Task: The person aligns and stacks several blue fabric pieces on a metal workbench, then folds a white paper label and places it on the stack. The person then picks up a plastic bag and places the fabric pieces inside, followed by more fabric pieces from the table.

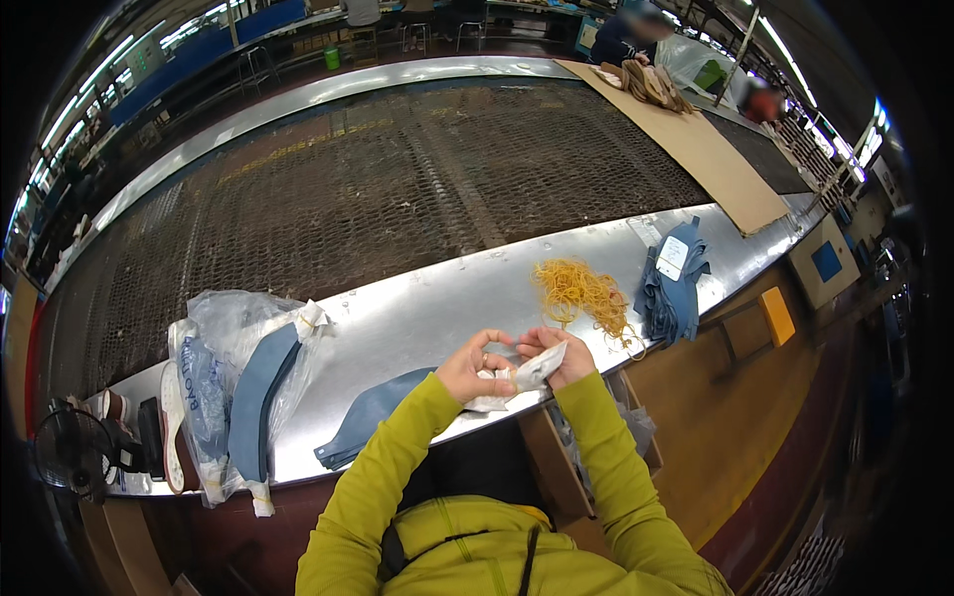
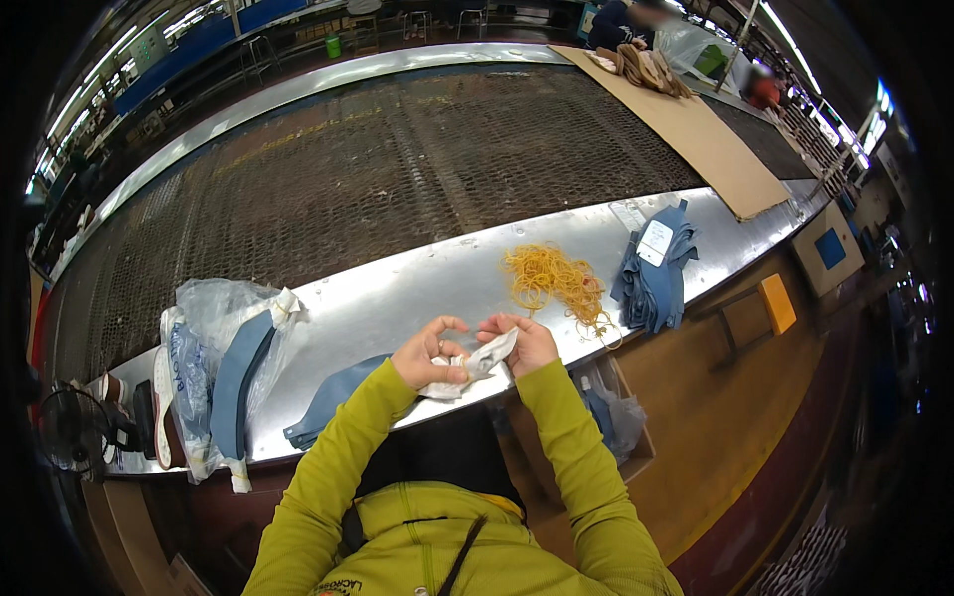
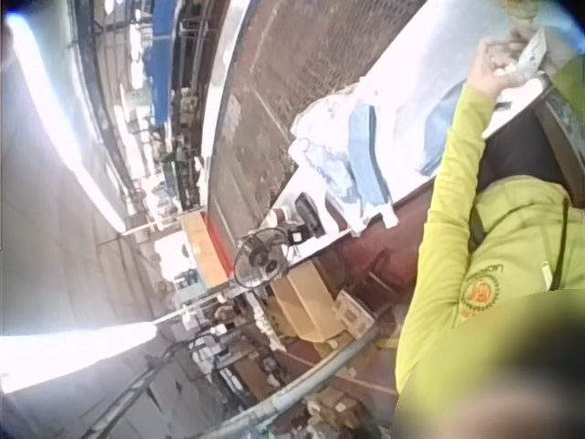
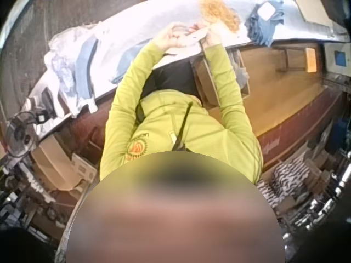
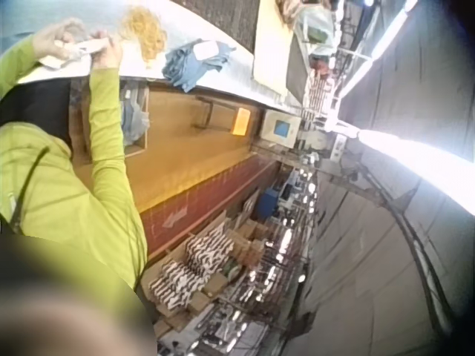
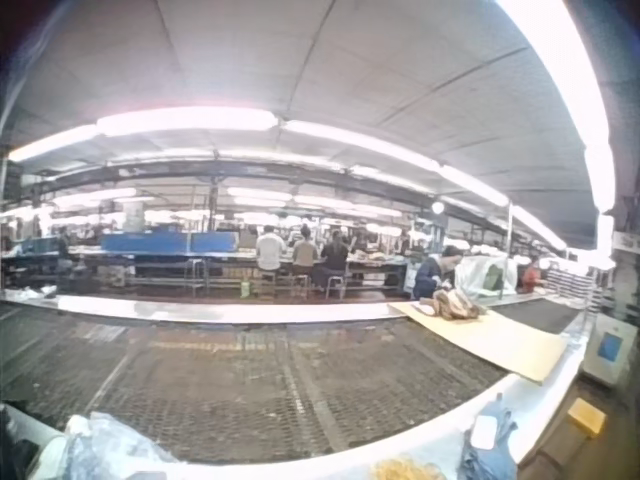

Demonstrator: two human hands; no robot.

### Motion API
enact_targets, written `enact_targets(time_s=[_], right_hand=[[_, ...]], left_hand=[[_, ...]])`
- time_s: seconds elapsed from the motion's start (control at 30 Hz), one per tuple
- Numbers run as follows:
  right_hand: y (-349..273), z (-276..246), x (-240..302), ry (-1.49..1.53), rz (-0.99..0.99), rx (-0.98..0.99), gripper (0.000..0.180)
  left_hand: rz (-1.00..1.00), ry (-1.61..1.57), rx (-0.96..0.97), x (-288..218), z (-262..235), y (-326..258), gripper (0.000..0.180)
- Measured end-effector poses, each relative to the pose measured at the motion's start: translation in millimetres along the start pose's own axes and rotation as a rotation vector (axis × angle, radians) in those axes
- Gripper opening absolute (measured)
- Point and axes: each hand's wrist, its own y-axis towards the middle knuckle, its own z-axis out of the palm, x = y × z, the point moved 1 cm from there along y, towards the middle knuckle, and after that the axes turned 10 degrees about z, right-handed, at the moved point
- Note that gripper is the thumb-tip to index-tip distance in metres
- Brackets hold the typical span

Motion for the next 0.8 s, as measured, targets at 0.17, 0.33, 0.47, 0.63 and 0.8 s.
enact_targets(time_s=[0.17,0.33,0.47,0.63,0.8], right_hand=[[-33,-2,-23,-0.28,-0.537,-0.318,0.012],[-77,13,-41,-0.962,-1.125,-0.515,0.013],[-77,20,-49,-0.943,-0.908,-0.525,0.012],[-76,13,-47,-1.084,-0.959,-0.6,0.017],[-74,-2,-32,-1.415,-0.849,-0.467,0.025]], left_hand=[[0.001,0.192,0.01,6,4,8,0.054],[0.001,0.333,0.007,8,9,6,0.044],[0.08,0.518,0.082,11,9,9,0.04],[0.282,1.013,0.014,20,20,8,0.042],[0.581,1.192,-0.211,3,32,-22,0.041]])
